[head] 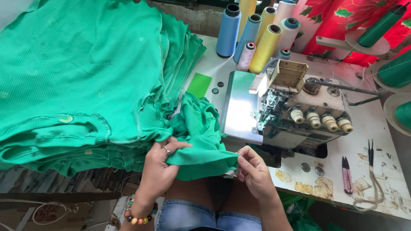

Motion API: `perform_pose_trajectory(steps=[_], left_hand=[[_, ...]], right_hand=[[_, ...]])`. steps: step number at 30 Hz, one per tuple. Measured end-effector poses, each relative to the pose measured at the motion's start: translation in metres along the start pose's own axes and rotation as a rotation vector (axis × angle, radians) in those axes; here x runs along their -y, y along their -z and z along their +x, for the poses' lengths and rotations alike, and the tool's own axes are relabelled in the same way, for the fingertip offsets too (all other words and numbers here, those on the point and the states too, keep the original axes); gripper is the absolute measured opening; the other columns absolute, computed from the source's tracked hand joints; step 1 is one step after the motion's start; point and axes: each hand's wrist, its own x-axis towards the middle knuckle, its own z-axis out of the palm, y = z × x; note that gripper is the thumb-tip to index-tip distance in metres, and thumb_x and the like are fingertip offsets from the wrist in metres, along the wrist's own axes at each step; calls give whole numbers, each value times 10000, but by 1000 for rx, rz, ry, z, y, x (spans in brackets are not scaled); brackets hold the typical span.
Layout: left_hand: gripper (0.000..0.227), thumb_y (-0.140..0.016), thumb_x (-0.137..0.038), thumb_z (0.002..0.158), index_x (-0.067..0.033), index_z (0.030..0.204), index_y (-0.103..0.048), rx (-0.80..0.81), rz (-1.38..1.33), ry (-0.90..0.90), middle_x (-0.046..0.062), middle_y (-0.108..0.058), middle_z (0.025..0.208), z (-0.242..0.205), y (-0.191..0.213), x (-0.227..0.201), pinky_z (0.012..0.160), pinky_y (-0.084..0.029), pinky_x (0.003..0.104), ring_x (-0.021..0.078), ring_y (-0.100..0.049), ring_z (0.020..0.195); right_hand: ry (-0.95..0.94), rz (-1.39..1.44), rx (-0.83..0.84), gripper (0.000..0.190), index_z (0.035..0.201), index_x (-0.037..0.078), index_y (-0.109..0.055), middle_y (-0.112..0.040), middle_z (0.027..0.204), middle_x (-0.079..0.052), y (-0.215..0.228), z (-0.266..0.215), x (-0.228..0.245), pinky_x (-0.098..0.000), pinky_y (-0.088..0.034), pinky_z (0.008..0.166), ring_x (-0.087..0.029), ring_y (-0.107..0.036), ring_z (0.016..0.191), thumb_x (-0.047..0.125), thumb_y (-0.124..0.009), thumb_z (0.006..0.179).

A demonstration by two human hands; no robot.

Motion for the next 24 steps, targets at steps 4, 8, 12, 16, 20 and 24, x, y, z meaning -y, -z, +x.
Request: perform_pose_trajectory(steps=[4,8,12,16,20,24], left_hand=[[197,-563,-89,948,-151,1057,-714,-98,-79,-25,3,-743,1227,17,-4,-32,894,-520,370,231,-675,1034],[211,-430,-234,1050,-139,949,-591,30,-238,-142,67,-551,905,41,-15,-40,761,-418,394,220,-518,888],[378,-817,-379,853,-162,921,-516,262,-101,-56,-76,-551,650,74,-23,-59,601,-418,304,75,-496,592],[627,-895,-471,683,-138,1075,-537,513,-27,-41,-14,-719,877,116,-45,-58,705,-514,332,135,-707,814],[552,-878,-395,743,-151,1083,-519,488,132,28,51,-739,952,148,-98,-41,675,-485,399,260,-717,874],[1047,-783,-578,778,-45,1560,-337,479,518,-23,174,-736,975,166,-150,-6,672,-502,558,466,-682,912]], right_hand=[[81,-270,23,124,947,96,-599,-532,736,3,-20,-6,14,-200,-466,477,-80,-512,534,198,-645,1002],[278,-482,-59,89,899,61,-685,-631,800,-23,-40,-9,24,-246,-573,636,-119,-626,725,105,-762,896],[363,-510,-170,111,866,74,-704,-653,759,4,-33,-8,24,-236,-468,593,-90,-571,674,158,-760,913],[353,-504,-302,165,824,83,-691,-620,693,19,-25,-5,26,-228,-431,556,-71,-515,609,196,-743,934],[313,-545,-541,174,845,68,-739,-618,666,34,-10,5,24,-219,-413,536,-46,-505,600,194,-712,962],[321,-784,-781,320,680,127,-652,-551,570,78,4,18,20,-229,-389,561,-21,-452,567,294,-765,930]])
